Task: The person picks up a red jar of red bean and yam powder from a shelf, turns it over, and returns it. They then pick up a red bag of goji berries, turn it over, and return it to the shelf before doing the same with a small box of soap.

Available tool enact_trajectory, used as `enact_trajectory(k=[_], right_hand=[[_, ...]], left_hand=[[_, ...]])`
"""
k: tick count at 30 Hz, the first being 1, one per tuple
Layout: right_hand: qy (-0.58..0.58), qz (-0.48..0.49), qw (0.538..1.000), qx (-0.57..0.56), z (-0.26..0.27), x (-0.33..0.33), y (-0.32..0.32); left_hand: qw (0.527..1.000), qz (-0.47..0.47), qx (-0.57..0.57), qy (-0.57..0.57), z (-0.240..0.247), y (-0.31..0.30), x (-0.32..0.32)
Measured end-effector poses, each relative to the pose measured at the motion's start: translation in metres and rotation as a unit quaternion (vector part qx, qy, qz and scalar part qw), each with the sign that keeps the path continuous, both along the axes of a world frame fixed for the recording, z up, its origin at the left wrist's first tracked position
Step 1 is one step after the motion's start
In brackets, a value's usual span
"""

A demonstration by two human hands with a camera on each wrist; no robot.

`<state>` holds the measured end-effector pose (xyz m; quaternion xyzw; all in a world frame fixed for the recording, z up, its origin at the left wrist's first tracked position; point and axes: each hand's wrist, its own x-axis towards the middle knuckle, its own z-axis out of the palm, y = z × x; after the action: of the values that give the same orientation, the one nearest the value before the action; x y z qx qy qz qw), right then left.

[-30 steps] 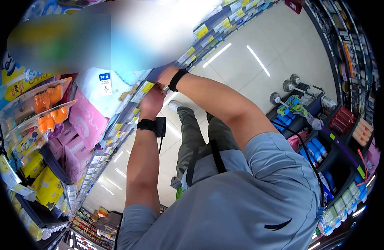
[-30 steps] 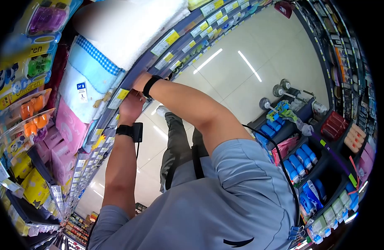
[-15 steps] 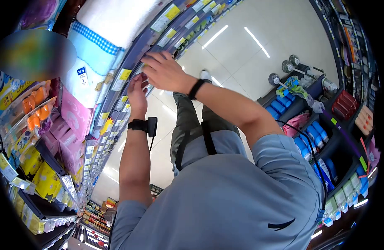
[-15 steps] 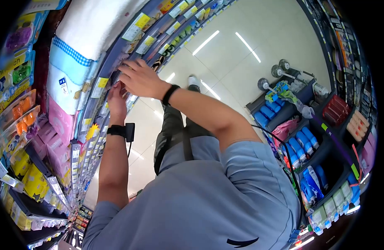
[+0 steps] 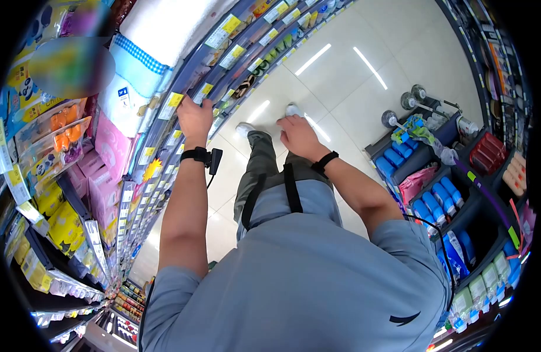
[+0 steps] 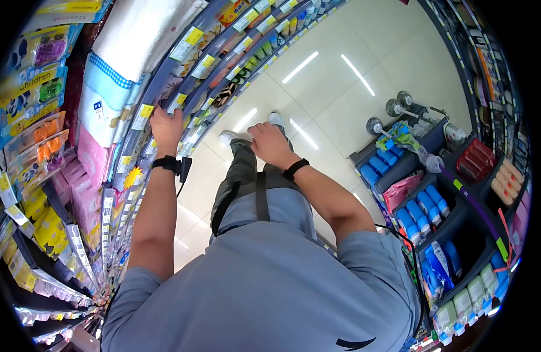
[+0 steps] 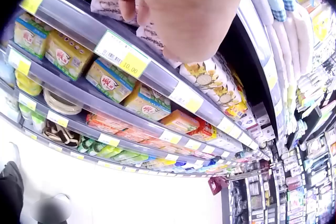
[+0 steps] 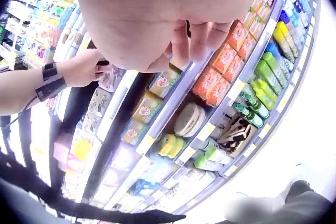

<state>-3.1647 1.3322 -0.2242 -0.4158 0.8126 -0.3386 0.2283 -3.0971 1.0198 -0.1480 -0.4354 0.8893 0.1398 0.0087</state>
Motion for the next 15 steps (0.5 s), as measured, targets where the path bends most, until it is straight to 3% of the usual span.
enact_trajectory(k=[8,10,15], right_hand=[[-0.024,-0.037,0.998,0.036,0.001,-0.025,0.012],[-0.035,-0.043,0.998,0.041,0.003,-0.026,0.011],[-0.023,-0.001,0.999,0.03,0.007,-0.026,-0.004]], left_hand=[[0.994,0.033,-0.085,-0.066,-0.015,-0.031,0.037],[0.988,0.001,-0.091,-0.121,-0.02,-0.041,0.042],[0.967,0.053,-0.064,-0.24,-0.011,-0.05,0.037]])
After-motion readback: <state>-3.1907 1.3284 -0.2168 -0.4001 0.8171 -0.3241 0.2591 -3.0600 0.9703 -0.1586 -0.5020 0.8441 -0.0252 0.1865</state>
